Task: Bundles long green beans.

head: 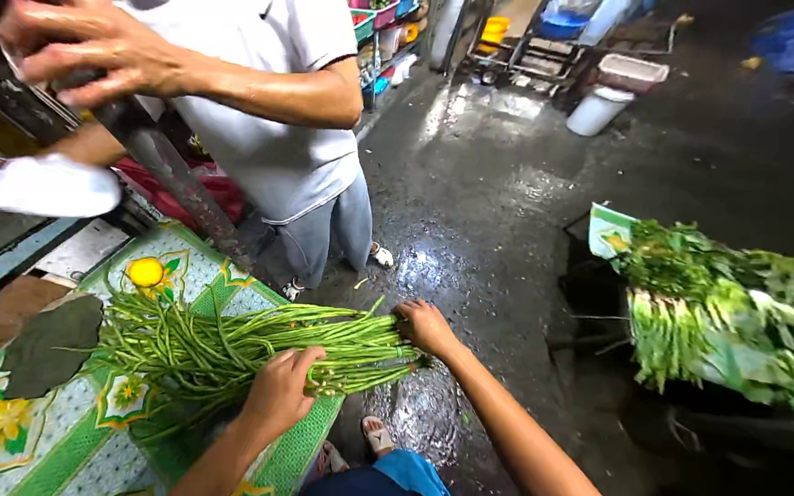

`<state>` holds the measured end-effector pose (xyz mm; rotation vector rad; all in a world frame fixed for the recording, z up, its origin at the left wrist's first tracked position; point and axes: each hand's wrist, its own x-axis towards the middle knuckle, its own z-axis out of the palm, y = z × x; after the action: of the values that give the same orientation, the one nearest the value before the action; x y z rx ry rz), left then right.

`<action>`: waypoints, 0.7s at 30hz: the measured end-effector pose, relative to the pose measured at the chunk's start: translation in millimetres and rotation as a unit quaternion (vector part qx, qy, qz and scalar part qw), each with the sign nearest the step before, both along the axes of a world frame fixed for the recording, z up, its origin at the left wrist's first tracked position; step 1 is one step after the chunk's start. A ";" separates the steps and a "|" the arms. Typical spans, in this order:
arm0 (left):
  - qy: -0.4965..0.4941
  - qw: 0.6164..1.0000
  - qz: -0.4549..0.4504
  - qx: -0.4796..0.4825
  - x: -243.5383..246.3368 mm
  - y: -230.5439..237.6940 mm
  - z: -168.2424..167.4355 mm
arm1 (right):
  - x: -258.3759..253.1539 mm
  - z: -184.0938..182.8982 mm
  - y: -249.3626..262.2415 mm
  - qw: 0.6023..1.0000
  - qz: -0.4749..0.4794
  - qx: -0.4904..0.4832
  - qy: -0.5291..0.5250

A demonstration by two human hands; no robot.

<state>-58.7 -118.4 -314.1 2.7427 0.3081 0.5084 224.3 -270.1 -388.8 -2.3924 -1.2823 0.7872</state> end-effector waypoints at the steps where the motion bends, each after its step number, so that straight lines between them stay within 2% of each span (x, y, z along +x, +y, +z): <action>1: -0.023 1.000 0.009 0.010 -0.2 3.2 2.7 | -6.9 11.1 -5.1 0.999 -0.006 0.028 -0.018; 5: -0.076 0.997 0.002 0.006 -1.4 -0.4 7.3 | -49.4 51.0 -44.2 0.978 -0.001 0.196 -0.067; 8: -0.066 0.997 -0.025 -0.021 -8.7 -14.9 -8.5 | -82.1 50.1 -67.5 0.962 0.019 0.268 -0.042; 10: -0.079 0.996 -0.011 -0.031 -16.0 -23.2 -26.6 | -95.9 37.4 -76.8 0.955 0.001 0.295 -0.026; 13: -0.079 0.996 0.028 -0.020 -30.0 -33.8 -52.8 | -109.3 11.0 -88.4 0.956 -0.056 0.288 0.017; 16: 0.017 1.000 -0.022 -0.004 -41.2 -41.8 -75.5 | -115.2 -16.7 -97.6 0.957 -0.136 0.224 0.124; 19: 0.133 0.988 -0.074 -0.008 -41.2 -41.1 -89.3 | -115.6 -31.1 -101.2 0.922 -0.213 0.218 0.237; 21: 0.136 0.985 -0.098 -0.040 -40.0 -38.7 -87.1 | -118.9 -36.6 -104.3 0.893 -0.235 0.254 0.287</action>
<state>-98.8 -157.1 -401.2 2.7247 0.1174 0.0662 105.3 -374.4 -425.4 -1.7385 -0.5427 0.7942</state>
